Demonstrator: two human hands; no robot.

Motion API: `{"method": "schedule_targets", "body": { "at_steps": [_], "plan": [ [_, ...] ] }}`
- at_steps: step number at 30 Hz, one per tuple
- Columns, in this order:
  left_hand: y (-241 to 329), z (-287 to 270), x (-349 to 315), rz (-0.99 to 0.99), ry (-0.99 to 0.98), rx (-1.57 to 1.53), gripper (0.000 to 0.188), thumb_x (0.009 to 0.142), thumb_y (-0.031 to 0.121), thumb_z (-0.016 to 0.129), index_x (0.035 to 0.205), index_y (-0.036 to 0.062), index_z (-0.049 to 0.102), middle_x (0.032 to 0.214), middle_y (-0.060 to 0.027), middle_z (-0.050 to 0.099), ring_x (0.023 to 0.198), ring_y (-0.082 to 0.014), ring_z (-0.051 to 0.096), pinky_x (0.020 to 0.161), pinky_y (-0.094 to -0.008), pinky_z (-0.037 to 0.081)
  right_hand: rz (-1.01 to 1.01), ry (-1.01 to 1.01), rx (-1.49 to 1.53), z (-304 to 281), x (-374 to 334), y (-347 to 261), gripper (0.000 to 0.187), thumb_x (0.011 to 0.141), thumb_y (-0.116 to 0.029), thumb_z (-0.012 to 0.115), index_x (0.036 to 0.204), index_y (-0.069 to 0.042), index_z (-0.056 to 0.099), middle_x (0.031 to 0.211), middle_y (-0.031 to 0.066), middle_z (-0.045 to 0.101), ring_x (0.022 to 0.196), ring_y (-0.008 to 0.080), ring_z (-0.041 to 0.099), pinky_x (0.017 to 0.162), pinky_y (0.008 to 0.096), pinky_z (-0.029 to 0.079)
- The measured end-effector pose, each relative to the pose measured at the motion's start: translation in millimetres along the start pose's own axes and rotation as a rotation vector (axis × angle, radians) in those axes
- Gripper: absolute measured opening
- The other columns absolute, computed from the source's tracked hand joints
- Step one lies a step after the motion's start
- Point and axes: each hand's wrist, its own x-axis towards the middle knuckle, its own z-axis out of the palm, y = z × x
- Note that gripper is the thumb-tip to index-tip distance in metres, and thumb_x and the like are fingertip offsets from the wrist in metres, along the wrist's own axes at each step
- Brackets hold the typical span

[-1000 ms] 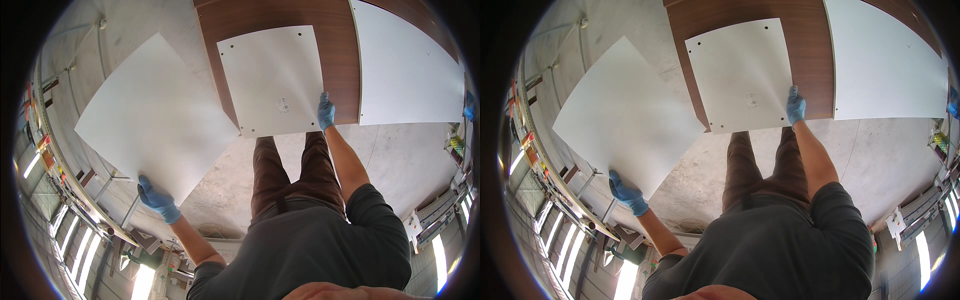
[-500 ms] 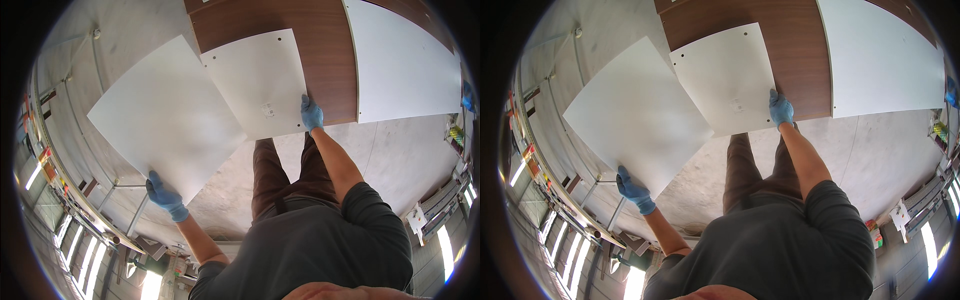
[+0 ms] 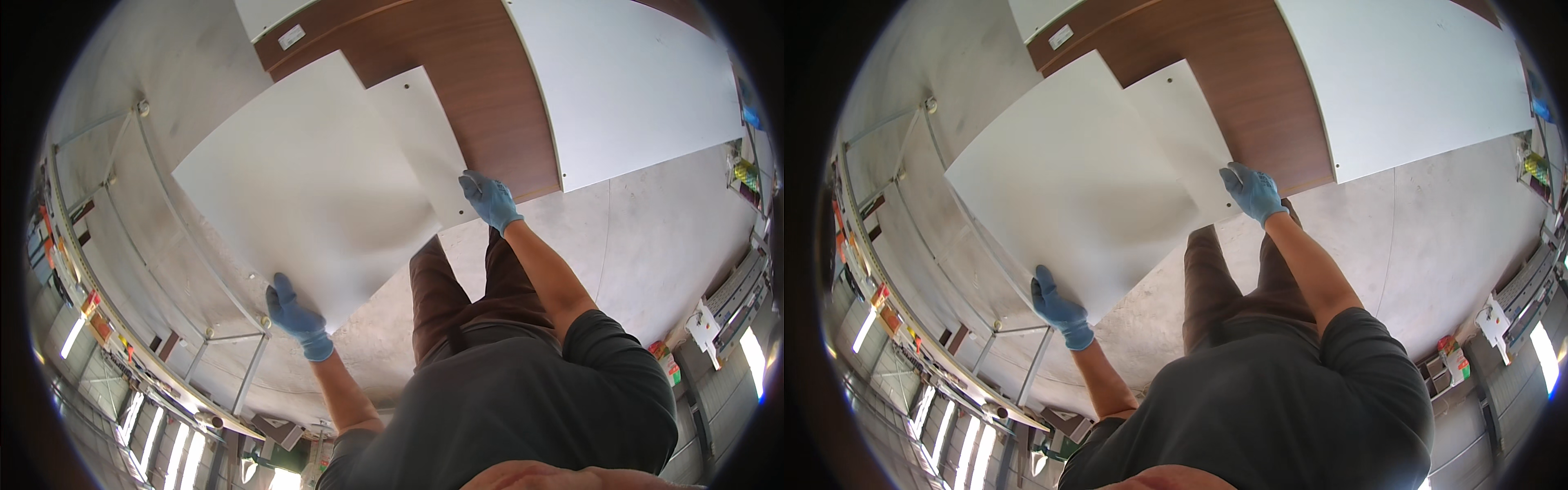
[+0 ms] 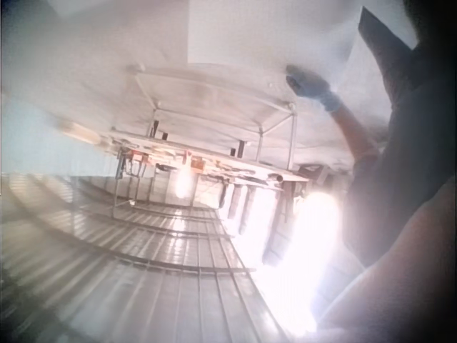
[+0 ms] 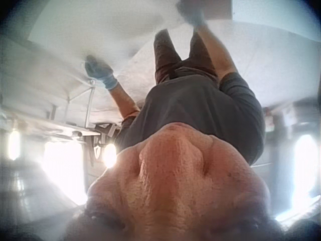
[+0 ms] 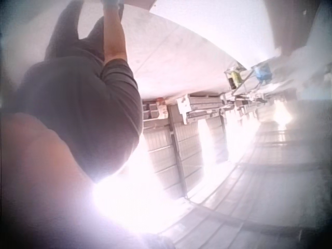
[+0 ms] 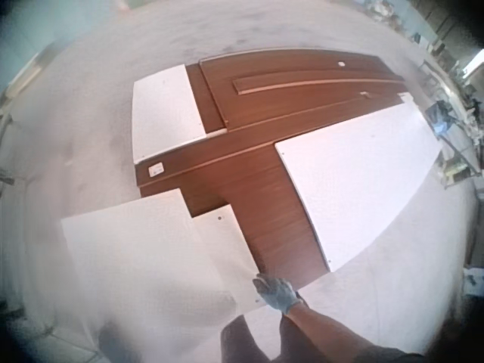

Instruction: The person picks up white and brown flat boards from the floor and stacks them on a nearby table. They repeatedly walk between the floor and the table, placing each board on top of the others in a pile.

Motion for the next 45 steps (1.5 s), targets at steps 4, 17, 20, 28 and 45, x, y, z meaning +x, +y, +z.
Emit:
{"method": "schedule_targets", "body": {
  "at_steps": [4,17,20,28,45],
  "plan": [
    [-13.9,72.2,-26.9,-0.013,-0.135,-0.149,0.028,0.100,0.028,0.068,0.103,0.0001,0.066,0.092,-0.0050,0.067,0.080,-0.0134,0.060,0.069,-0.0283,0.051,0.067,0.209,0.671,-23.5,7.0,22.5,0.061,0.106,-0.052,0.048,0.132,0.002,0.064,0.117,0.0205,0.074,0.111,0.0285,0.071,0.096,0.0382,0.054],
    [-132.7,395.3,-151.2,-0.115,-0.559,-0.104,0.037,0.097,0.037,0.073,0.102,0.0011,0.068,0.086,0.0024,0.059,0.080,-0.0097,0.050,0.074,-0.0292,0.046,0.448,0.737,-0.008,-223.5,82.8,194.6,0.060,0.095,-0.064,0.052,0.103,-0.009,0.076,0.096,0.0218,0.074,0.095,0.0438,0.068,0.086,0.0486,0.053],
    [-148.6,445.7,-168.9,-0.133,-0.644,0.065,0.044,0.097,0.041,0.071,0.109,-0.0010,0.066,0.094,-0.0041,0.065,0.088,-0.0147,0.058,0.083,-0.0337,0.050,0.501,0.723,-0.059,-254.1,94.1,235.5,0.063,0.094,-0.067,0.050,0.104,-0.010,0.076,0.096,0.0210,0.074,0.096,0.0431,0.069,0.086,0.0496,0.052],
    [-169.0,497.5,-181.2,-0.004,-0.778,0.475,0.057,0.097,0.056,0.060,0.111,0.0010,0.066,0.105,-0.0274,0.071,0.100,-0.0477,0.067,0.086,-0.0525,0.054,0.565,0.783,-0.208,-263.1,128.3,312.0,0.062,0.093,-0.069,0.051,0.105,-0.014,0.077,0.098,0.0198,0.075,0.097,0.0428,0.070,0.086,0.0525,0.055],
    [-226.2,130.9,73.9,0.195,0.125,0.959,0.076,0.090,0.052,0.070,0.140,-0.0042,0.056,0.139,-0.0255,0.059,0.127,-0.0378,0.057,0.107,-0.0449,0.046,-0.485,0.231,-0.197,-79.4,6.9,112.7,0.047,0.085,-0.015,0.073,0.129,-0.004,0.064,0.104,0.0140,0.071,0.087,0.0312,0.067,0.083,0.0449,0.055]
  ]
}}
